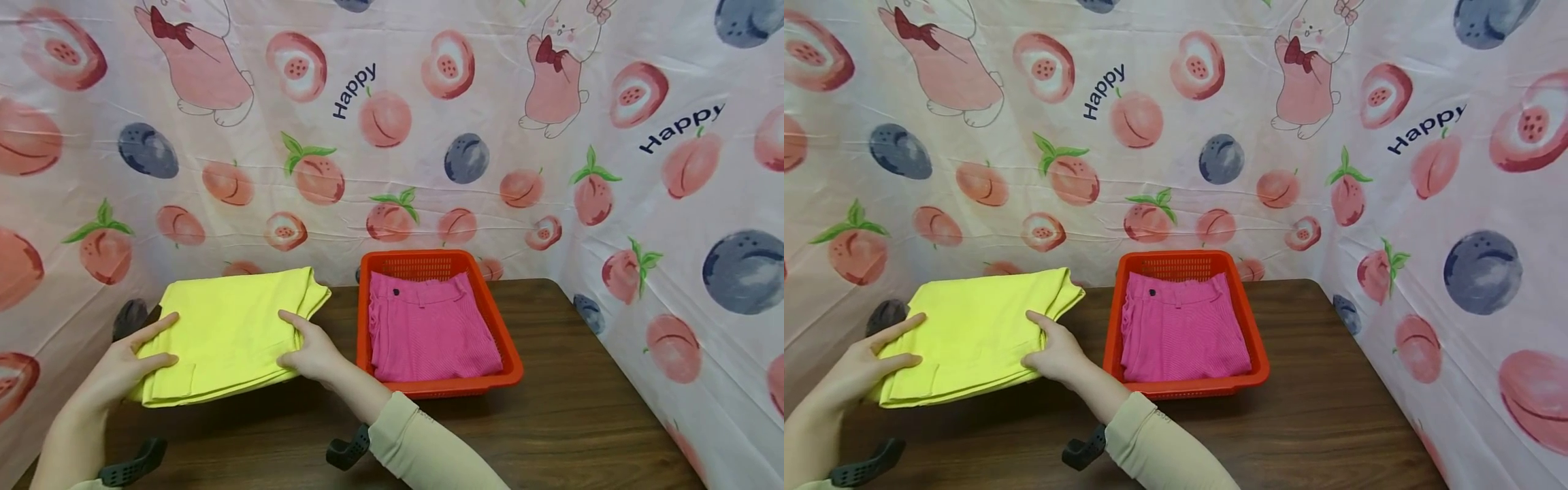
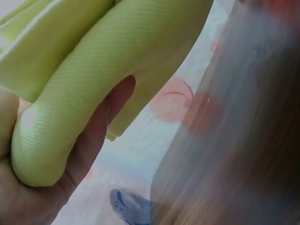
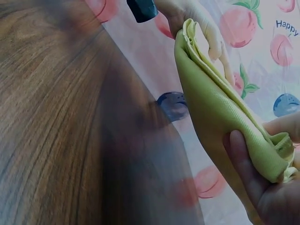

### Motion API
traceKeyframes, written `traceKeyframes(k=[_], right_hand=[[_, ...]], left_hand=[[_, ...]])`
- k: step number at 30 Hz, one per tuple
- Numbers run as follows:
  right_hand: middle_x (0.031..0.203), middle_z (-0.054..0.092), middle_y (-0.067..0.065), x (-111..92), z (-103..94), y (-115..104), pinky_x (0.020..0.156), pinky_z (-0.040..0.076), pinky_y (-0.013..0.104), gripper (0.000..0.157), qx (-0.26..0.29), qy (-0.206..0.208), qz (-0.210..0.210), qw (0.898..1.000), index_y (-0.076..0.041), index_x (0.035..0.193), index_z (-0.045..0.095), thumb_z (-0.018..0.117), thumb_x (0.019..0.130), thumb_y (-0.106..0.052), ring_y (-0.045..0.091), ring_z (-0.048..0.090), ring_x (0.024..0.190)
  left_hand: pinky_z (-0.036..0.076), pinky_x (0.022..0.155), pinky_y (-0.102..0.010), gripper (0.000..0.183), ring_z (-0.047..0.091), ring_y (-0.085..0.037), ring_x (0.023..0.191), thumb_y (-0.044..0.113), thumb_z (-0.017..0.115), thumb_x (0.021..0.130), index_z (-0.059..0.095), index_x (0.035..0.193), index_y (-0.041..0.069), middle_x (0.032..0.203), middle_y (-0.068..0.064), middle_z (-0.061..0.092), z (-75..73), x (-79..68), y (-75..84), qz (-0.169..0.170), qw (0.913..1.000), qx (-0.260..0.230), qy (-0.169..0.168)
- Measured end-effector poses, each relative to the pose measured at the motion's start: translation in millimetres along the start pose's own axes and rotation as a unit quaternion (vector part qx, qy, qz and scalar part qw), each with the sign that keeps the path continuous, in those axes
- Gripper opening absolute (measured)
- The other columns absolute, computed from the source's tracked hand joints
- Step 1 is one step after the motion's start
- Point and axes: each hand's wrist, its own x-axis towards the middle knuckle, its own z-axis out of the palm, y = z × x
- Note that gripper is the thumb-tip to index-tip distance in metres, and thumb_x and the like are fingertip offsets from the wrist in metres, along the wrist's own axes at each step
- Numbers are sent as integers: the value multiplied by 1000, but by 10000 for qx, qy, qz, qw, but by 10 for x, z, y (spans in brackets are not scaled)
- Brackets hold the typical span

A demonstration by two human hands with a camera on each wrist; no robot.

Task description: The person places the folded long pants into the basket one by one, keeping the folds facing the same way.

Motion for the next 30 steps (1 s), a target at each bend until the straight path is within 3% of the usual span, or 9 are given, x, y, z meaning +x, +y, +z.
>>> traceKeyframes(k=[4, 12, 21, 30], right_hand=[[132, 49, -8, -7, -77, -23, 73, 45, 20, 77, -175, -8, -87, 9998, -21, 140, 51, 71, 73, 12, 9, 46, 100], [130, 49, -4, -24, -345, -104, 62, 44, 21, 77, -250, -182, -261, 9992, -20, 143, 48, 70, 76, 10, 11, 47, 93], [126, 49, 1, -131, -650, -177, 64, 47, 24, 75, -3, -340, -422, 9985, -19, 144, 46, 68, 78, 9, 14, 50, 92], [124, 50, 3, -265, -838, -210, 64, 46, 23, 74, 116, -275, -658, 9974, -18, 144, 45, 66, 79, 10, 13, 52, 86]], left_hand=[[53, 52, -31, 70, 63, -18, 55, 11, 66, 91, 35, 146, 42, 79, 0, 65, 59, 20, 50, -89, 9998, -143, -77], [55, 53, -34, 72, 67, -20, 60, 4, 63, 92, 30, 151, 29, 83, 2, 66, 229, 89, 169, 67, 9970, -745, -176], [55, 54, -33, 73, 67, -18, 63, 0, 63, 90, 32, 151, 24, 95, 4, 60, 447, 132, 314, 223, 9917, -1259, -155], [56, 58, -35, 74, 68, -19, 70, -4, 62, 90, 30, 151, 20, 109, 4, 53, 654, 129, 425, 488, 9788, -1973, -245]])
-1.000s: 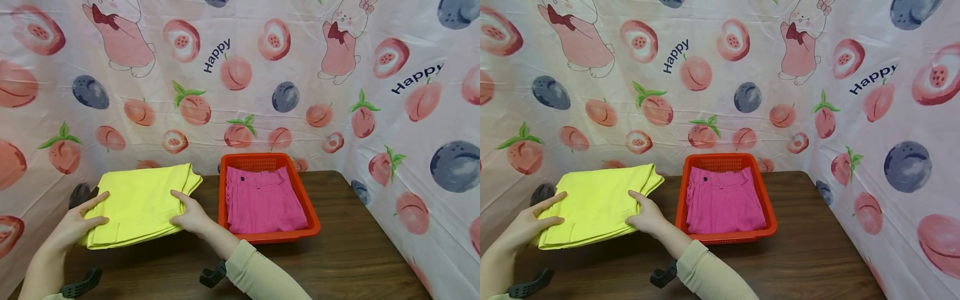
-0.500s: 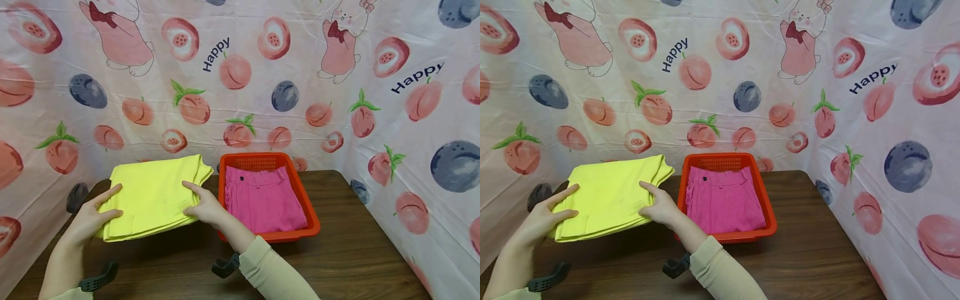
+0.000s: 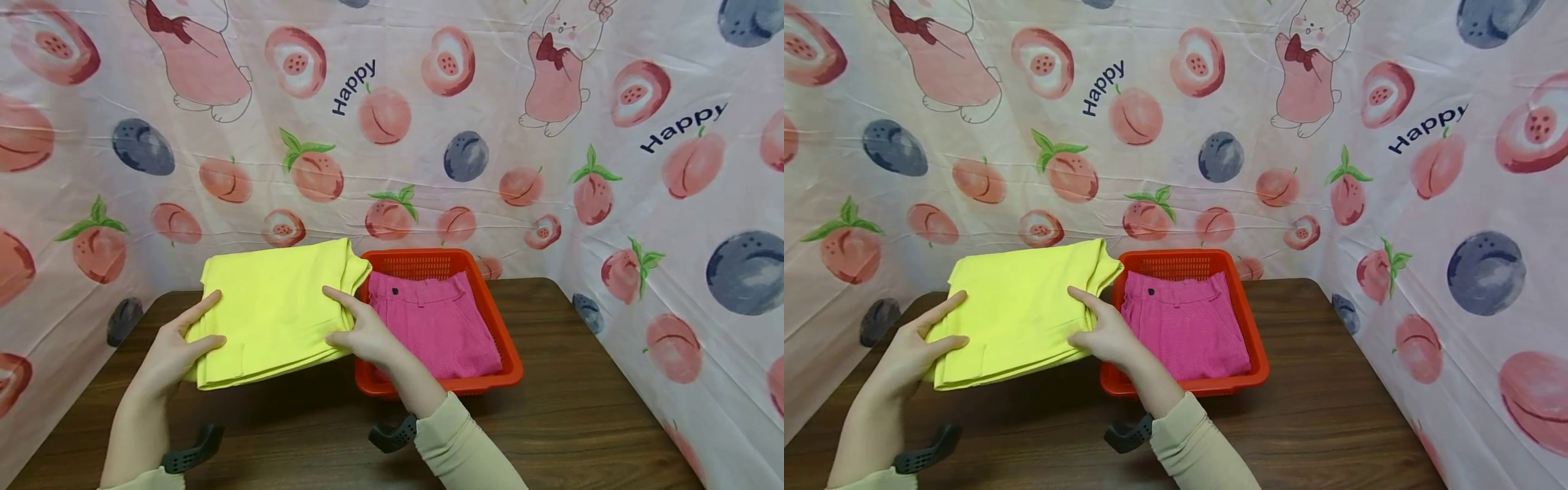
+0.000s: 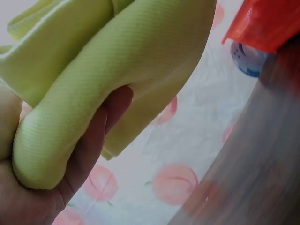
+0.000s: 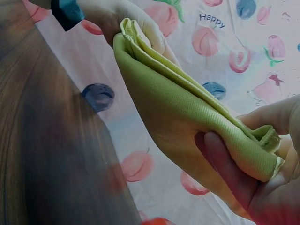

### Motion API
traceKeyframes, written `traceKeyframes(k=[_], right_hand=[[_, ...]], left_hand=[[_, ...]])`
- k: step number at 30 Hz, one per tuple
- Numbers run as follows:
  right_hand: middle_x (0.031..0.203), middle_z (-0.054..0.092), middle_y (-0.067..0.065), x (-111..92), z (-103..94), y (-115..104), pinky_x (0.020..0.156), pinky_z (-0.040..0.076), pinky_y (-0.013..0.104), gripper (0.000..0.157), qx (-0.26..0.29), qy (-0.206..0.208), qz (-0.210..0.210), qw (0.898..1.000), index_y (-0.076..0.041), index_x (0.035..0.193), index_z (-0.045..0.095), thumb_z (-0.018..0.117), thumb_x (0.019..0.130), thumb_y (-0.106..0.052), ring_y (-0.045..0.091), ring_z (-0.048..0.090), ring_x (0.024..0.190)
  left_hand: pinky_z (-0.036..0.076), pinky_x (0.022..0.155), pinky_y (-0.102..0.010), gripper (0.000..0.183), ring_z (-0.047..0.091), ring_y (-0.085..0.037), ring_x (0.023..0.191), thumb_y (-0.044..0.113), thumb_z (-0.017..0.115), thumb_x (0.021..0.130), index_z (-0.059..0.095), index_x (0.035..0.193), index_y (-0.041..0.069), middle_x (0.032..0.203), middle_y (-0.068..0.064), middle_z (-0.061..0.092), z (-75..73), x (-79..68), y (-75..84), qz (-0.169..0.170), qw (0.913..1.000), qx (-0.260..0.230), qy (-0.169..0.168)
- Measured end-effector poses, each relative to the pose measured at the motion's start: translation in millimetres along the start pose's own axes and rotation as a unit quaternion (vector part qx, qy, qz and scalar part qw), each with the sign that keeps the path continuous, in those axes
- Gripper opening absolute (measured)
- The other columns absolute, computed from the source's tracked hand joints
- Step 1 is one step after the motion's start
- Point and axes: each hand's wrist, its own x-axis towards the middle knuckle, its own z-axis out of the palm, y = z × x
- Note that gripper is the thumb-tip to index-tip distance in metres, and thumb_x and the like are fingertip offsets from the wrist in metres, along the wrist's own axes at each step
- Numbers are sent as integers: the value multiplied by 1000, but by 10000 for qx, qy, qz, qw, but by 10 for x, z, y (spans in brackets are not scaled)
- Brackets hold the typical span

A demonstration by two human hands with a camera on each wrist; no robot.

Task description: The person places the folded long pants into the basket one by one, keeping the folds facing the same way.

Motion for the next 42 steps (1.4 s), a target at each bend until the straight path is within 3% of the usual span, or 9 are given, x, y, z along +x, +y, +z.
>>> traceKeyframes(k=[10, 16, 26, 36, 42], right_hand=[[127, 48, 12, -112, -204, -23, 69, 48, 25, 75, 335, -40, -148, 9993, -10, 146, 40, 62, 79, 15, 17, 53, 89], [124, 48, 12, -250, -325, -59, 69, 50, 26, 75, 411, -24, -302, 9987, -15, 147, 40, 62, 81, 14, 17, 56, 82], [132, 41, 17, -446, -580, -86, 75, 53, 31, 74, 494, 55, -404, 9979, -13, 148, 37, 62, 83, 12, 24, 56, 93], [138, 36, 15, -682, -850, -235, 80, 53, 34, 72, 582, 264, -390, 9972, -15, 148, 38, 62, 84, 9, 31, 54, 103], [138, 37, 14, -792, -975, -304, 79, 53, 33, 72, 263, 392, -476, 9977, -16, 148, 38, 64, 85, 6, 31, 54, 103]], left_hand=[[56, 61, -34, 74, 68, -17, 76, -3, 64, 89, 32, 151, 20, 114, 1, 52, 268, 46, 40, 215, 9994, -255, 87], [56, 63, -32, 73, 67, -14, 82, -6, 63, 88, 32, 151, 16, 126, -10, 42, 434, 67, 66, 532, 9981, -301, 59], [56, 65, -33, 73, 60, -12, 98, -9, 62, 88, 31, 151, 12, 135, -19, 33, 744, 155, 119, 739, 9955, -583, -95], [55, 70, -30, 72, 55, -15, 103, -13, 60, 86, 34, 149, 10, 143, -15, 30, 1061, 255, 165, 1100, 9904, -811, -223], [54, 74, -29, 72, 53, -17, 106, -15, 60, 85, 35, 148, 7, 142, -16, 32, 1221, 302, 198, 1248, 9872, -955, -280]])
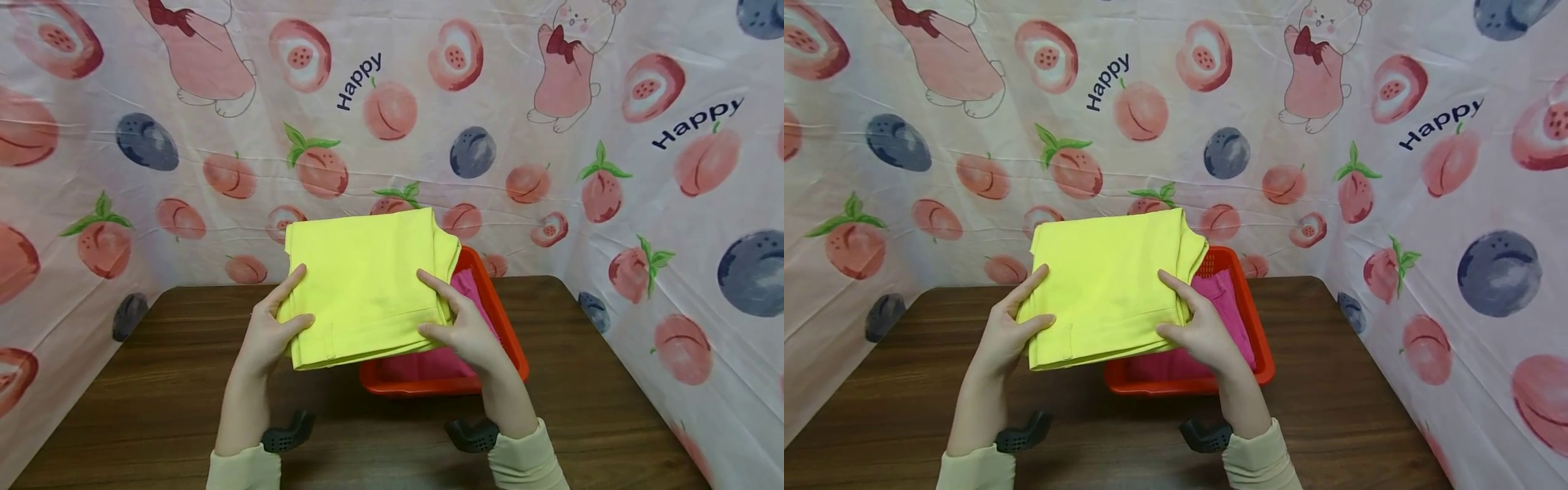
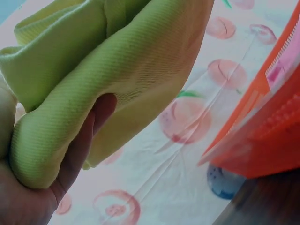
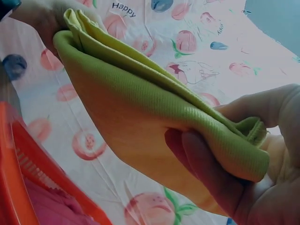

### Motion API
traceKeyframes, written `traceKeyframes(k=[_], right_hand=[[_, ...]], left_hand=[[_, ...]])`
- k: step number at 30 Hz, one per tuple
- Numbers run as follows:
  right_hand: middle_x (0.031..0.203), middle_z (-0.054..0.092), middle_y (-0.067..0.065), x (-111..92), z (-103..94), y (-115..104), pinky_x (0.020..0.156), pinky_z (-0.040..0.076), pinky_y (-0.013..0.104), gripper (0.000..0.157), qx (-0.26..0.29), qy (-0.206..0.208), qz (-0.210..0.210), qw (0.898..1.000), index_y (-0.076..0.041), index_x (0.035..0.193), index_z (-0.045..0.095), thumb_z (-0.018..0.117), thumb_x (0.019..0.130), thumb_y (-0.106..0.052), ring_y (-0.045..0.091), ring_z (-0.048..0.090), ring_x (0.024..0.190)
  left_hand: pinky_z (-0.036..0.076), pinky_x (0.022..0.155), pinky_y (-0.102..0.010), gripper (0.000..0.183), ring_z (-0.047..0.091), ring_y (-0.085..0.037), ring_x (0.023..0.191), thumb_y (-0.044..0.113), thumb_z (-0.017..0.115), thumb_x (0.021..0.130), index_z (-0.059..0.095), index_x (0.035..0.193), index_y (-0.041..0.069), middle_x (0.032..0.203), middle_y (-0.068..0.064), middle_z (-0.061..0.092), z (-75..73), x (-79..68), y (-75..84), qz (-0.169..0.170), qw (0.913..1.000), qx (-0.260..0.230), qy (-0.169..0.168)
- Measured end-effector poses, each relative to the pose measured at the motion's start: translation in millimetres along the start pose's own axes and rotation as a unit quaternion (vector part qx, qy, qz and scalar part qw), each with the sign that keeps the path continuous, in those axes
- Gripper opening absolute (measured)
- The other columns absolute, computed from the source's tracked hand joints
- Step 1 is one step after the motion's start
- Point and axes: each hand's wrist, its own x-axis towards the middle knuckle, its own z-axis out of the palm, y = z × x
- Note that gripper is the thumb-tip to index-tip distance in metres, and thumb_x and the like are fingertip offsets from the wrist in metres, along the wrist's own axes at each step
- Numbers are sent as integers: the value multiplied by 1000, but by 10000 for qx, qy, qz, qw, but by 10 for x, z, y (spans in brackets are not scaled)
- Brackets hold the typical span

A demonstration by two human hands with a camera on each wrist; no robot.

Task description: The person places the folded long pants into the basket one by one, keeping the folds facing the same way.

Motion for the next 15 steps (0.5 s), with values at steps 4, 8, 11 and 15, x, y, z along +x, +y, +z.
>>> traceKeyframes(k=[4, 8, 11, 15], right_hand=[[134, 40, 17, -58, -97, -15, 78, 53, 32, 71, -116, 63, -20, 9999, -14, 148, 38, 64, 85, 6, 31, 54, 101], [133, 39, 19, -117, -192, -20, 77, 53, 30, 71, -206, 118, -62, 9997, -13, 148, 39, 65, 85, 5, 31, 54, 99], [134, 38, 19, -154, -255, -16, 77, 53, 29, 70, -201, 194, -67, 9996, -12, 147, 39, 66, 84, 5, 30, 55, 98], [128, 43, 20, -182, -310, -7, 77, 52, 29, 67, -300, 335, -83, 9990, -12, 146, 41, 66, 85, 2, 27, 59, 92]], left_hand=[[54, 75, -30, 72, 53, -18, 107, -15, 59, 85, 34, 149, 7, 144, -17, 31, 104, 41, -13, -79, 9999, -96, -73], [54, 77, -30, 73, 53, -18, 108, -16, 59, 84, 34, 148, 6, 145, -16, 30, 198, 73, -33, -60, 9998, -134, -119], [53, 79, -29, 73, 51, -19, 109, -16, 60, 83, 35, 148, 6, 147, -15, 30, 262, 100, -50, 27, 9998, -127, -145], [52, 81, -28, 72, 50, -21, 110, -17, 60, 82, 37, 147, 5, 148, -14, 30, 326, 124, -75, 102, 9998, -96, -136]])
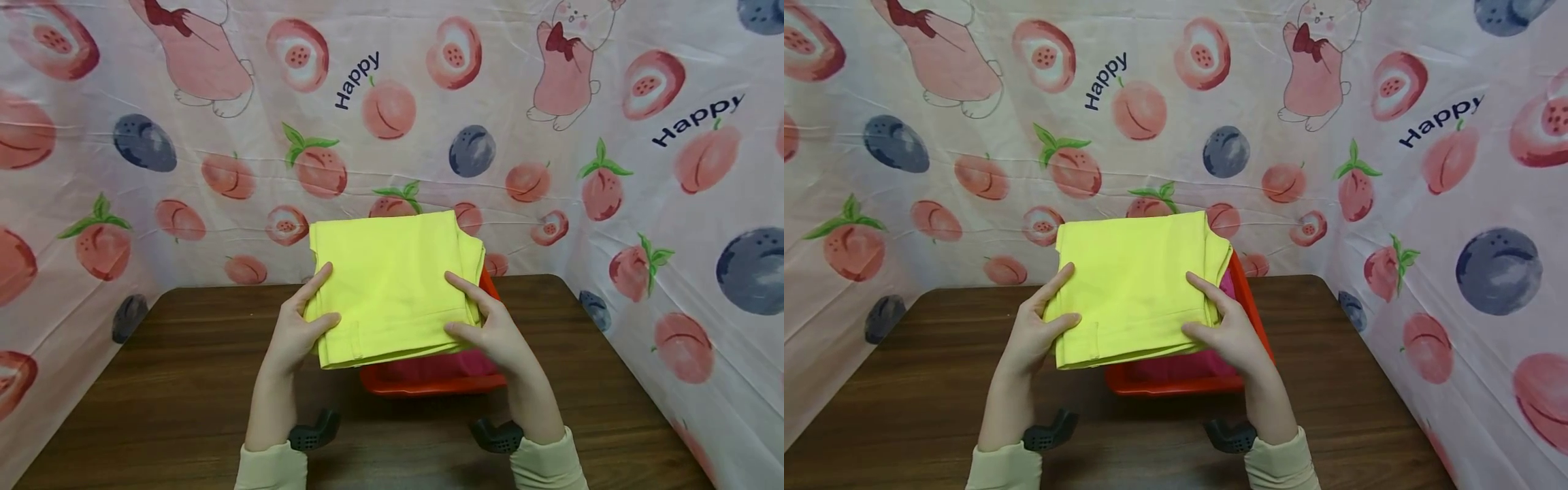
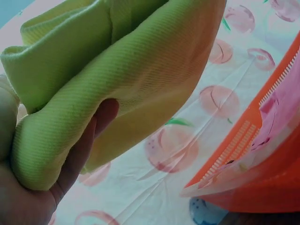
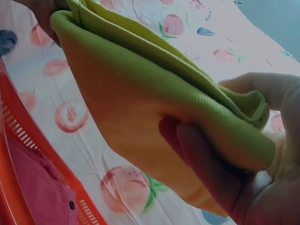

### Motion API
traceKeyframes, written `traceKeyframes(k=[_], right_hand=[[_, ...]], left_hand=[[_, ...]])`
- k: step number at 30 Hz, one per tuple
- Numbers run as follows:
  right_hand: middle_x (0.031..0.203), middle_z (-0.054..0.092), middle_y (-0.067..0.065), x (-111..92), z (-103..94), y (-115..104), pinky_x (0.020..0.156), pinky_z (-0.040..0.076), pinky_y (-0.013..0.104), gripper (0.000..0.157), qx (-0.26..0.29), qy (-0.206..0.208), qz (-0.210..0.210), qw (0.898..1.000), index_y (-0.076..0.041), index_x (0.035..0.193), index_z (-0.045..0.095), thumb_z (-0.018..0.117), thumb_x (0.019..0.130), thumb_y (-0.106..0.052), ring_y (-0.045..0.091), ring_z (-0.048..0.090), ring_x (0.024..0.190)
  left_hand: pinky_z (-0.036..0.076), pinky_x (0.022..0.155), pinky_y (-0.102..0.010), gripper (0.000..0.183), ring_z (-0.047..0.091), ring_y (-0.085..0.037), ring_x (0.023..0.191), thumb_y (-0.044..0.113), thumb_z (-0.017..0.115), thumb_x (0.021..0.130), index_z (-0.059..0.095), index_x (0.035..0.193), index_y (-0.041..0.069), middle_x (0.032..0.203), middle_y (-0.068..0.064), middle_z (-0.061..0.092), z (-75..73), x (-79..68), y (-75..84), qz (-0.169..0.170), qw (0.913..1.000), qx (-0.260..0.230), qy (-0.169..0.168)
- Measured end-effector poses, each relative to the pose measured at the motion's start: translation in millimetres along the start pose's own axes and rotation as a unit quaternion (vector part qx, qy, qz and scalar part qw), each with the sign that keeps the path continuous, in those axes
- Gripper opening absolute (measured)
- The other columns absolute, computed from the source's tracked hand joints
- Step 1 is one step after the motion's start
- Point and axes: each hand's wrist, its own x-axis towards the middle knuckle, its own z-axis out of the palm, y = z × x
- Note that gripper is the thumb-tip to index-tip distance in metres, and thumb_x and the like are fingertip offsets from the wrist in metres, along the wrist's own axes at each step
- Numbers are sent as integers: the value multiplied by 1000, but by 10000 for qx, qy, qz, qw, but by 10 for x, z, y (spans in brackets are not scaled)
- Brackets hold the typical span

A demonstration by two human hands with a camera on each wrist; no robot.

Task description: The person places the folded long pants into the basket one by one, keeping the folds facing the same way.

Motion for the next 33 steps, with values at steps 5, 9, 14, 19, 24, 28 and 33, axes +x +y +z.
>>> traceKeyframes(k=[5, 9, 14, 19, 24, 28, 33], right_hand=[[128, 45, 20, 5, -16, 16, 76, 53, 29, 58, -328, 201, -29, 9993, -11, 144, 45, 65, 90, -5, 23, 62, 89], [123, 48, 22, 7, -17, 24, 74, 54, 30, 55, -353, 376, 100, 9986, -10, 142, 47, 65, 90, -7, 23, 64, 85], [118, 51, 22, 3, -26, 30, 73, 55, 31, 55, -224, 605, 210, 9977, -10, 141, 49, 67, 89, -5, 23, 64, 82], [129, 49, 19, 1, -8, 51, 74, 54, 30, 55, -108, 916, 106, 9957, -6, 139, 51, 64, 86, 4, 21, 61, 90], [135, 48, 16, 11, 27, 67, 75, 54, 29, 55, -17, 1387, -30, 9903, -4, 137, 53, 61, 84, 11, 20, 58, 98], [136, 46, 17, 15, 37, 67, 74, 54, 28, 56, 160, 1670, -80, 9858, -2, 136, 52, 58, 84, 15, 21, 57, 102], [140, 43, 15, 7, 52, 56, 79, 52, 25, 55, 442, 1903, -432, 9798, 4, 136, 50, 55, 84, 19, 23, 51, 114]], left_hand=[[51, 81, -27, 72, 50, -21, 110, -16, 61, 82, 38, 147, 6, 148, -14, 32, 54, 6, -43, -24, 10000, -16, 34], [51, 81, -27, 72, 50, -20, 110, -16, 61, 82, 38, 147, 6, 148, -13, 31, 78, 8, -83, -29, 10000, -12, 33], [51, 83, -27, 72, 49, -21, 111, -15, 62, 82, 38, 147, 6, 149, -12, 32, 110, 34, -106, 30, 10000, 33, -31], [51, 82, -27, 71, 51, -20, 109, -13, 63, 83, 38, 147, 6, 150, -11, 31, 150, 51, -117, 34, 9999, 68, -127], [51, 81, -27, 73, 51, -20, 106, -10, 63, 83, 36, 148, 7, 149, -12, 30, 157, 54, -137, 72, 9996, 120, -254], [48, 85, -27, 70, 45, -23, 113, -6, 56, 86, 33, 150, 10, 150, -11, 27, 141, 49, -156, 194, 9987, -68, -475], [48, 86, -28, 65, 47, -20, 113, 4, 36, 91, 24, 153, 15, 147, -10, 26, 136, 36, -182, 661, 9907, -862, -815]])
